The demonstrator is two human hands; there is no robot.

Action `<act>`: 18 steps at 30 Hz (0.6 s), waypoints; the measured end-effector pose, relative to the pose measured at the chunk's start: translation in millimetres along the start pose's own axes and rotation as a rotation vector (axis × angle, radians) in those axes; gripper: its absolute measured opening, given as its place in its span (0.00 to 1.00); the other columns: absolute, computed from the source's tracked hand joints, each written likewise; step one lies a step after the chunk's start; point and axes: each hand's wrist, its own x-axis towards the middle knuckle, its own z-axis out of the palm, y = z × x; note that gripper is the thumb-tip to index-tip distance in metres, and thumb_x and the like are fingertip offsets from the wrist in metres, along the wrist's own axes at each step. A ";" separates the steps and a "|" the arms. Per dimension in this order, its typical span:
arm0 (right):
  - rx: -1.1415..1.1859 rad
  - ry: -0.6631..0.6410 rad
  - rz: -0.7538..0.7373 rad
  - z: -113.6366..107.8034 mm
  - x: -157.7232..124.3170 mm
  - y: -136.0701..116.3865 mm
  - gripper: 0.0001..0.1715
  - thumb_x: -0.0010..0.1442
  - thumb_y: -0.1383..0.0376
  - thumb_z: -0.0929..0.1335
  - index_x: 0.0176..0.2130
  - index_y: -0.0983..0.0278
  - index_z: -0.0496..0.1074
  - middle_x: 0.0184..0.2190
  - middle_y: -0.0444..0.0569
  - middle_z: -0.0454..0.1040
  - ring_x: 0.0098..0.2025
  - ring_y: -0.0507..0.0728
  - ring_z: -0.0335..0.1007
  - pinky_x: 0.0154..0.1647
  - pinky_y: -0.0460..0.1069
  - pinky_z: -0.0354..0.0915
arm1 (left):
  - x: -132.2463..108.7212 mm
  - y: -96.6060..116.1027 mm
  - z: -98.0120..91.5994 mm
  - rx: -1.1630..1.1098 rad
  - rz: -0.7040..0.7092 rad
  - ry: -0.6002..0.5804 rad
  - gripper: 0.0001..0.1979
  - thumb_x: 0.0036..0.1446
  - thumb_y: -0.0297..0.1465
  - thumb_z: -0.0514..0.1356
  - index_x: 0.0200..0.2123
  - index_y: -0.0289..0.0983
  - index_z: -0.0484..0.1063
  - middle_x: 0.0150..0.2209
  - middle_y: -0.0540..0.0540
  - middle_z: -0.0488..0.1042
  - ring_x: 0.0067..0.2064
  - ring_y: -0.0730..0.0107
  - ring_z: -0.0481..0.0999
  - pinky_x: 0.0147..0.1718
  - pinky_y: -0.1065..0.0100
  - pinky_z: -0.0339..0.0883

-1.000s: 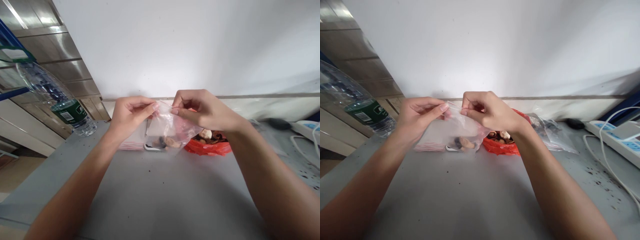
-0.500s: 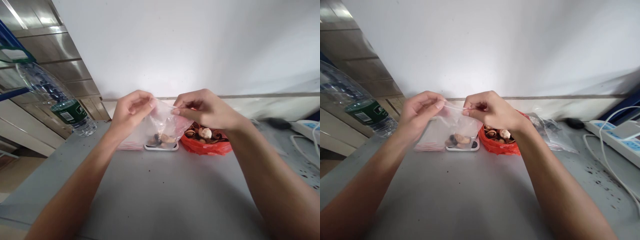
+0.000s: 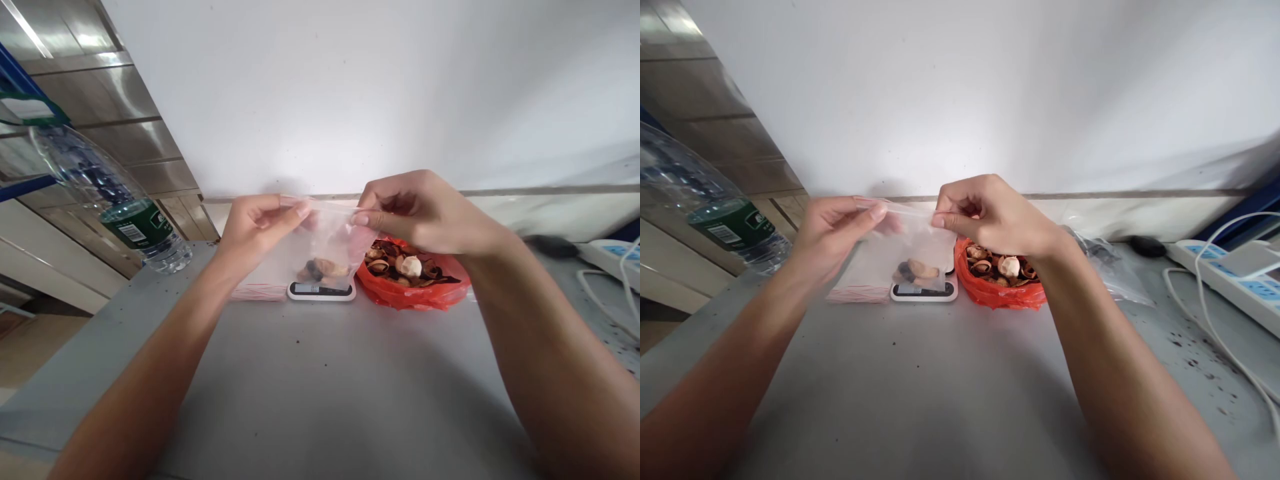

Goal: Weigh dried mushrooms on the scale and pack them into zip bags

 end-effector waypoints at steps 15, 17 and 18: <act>0.033 -0.054 0.148 -37.5 -12.6 9.2 0.19 0.61 0.58 0.74 0.22 0.61 0.71 0.21 0.44 0.67 0.26 0.52 0.62 0.27 0.50 0.59 | 0.4 -9.5 0.3 -0.054 -0.192 -0.433 0.15 0.57 0.41 0.73 0.42 0.39 0.80 0.32 0.45 0.85 0.34 0.58 0.86 0.37 0.59 0.81; 0.030 -0.173 0.167 -38.8 -12.3 6.8 0.14 0.58 0.58 0.75 0.25 0.62 0.77 0.23 0.46 0.74 0.26 0.53 0.67 0.26 0.49 0.62 | 0.7 -11.9 1.8 0.072 -0.188 -0.347 0.21 0.50 0.42 0.77 0.44 0.39 0.82 0.40 0.42 0.86 0.43 0.52 0.87 0.42 0.56 0.81; 0.022 -0.195 0.166 -37.6 -11.7 4.3 0.10 0.55 0.60 0.76 0.27 0.63 0.80 0.23 0.46 0.77 0.26 0.54 0.70 0.25 0.48 0.63 | 1.2 -12.3 3.2 0.146 -0.185 -0.310 0.25 0.46 0.42 0.79 0.45 0.39 0.82 0.44 0.41 0.86 0.47 0.48 0.86 0.44 0.55 0.80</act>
